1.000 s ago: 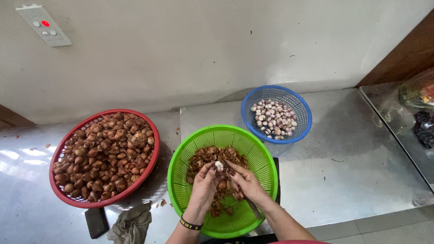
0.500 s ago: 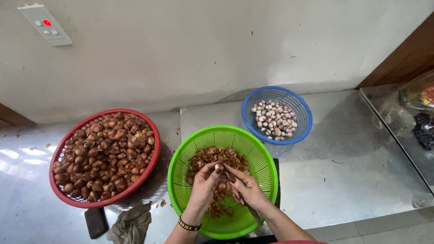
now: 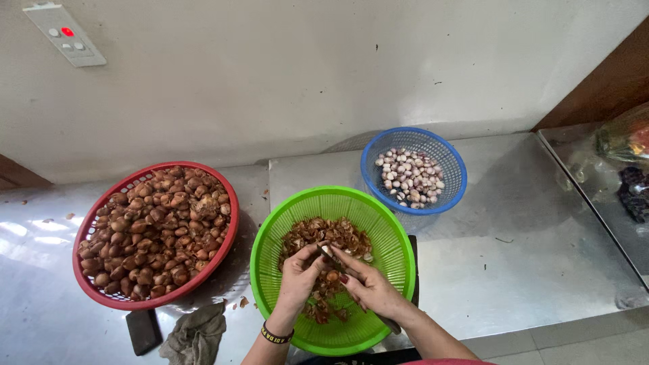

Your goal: The person uses a small knife to peel the outer skin off brown nuts over a green colander. The peeled nuts are placed into a blue basket, while the skins fall into the green colander. The person repeats this process continuously throughout the clip.

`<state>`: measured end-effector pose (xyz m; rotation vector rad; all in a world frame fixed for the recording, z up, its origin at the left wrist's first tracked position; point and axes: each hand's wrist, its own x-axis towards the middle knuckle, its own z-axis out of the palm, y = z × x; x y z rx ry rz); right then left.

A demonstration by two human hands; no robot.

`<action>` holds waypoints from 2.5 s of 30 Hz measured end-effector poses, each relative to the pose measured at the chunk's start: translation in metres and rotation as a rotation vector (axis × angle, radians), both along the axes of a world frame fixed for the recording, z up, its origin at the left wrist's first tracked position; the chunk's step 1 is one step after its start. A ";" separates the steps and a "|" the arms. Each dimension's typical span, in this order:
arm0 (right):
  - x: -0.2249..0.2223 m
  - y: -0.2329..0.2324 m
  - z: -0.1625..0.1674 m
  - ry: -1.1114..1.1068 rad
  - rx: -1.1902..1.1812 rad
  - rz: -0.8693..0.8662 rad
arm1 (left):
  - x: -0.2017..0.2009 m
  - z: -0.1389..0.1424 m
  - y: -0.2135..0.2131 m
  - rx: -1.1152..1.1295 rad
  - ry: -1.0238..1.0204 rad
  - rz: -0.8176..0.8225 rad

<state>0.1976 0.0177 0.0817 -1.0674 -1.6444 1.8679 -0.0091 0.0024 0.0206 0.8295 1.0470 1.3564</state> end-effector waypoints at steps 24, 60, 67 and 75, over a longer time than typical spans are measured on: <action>0.001 0.023 -0.021 -0.209 -0.039 -0.122 | -0.001 0.009 0.004 -0.075 -0.272 -0.053; -0.014 0.011 -0.016 0.288 -0.329 -0.075 | 0.013 -0.004 0.004 -0.027 -0.268 0.104; -0.021 0.006 -0.033 0.087 -0.088 -0.116 | 0.017 0.011 0.002 -0.092 -0.189 0.171; -0.017 0.010 -0.031 0.225 -0.134 0.015 | 0.015 0.003 -0.003 -0.044 -0.154 0.200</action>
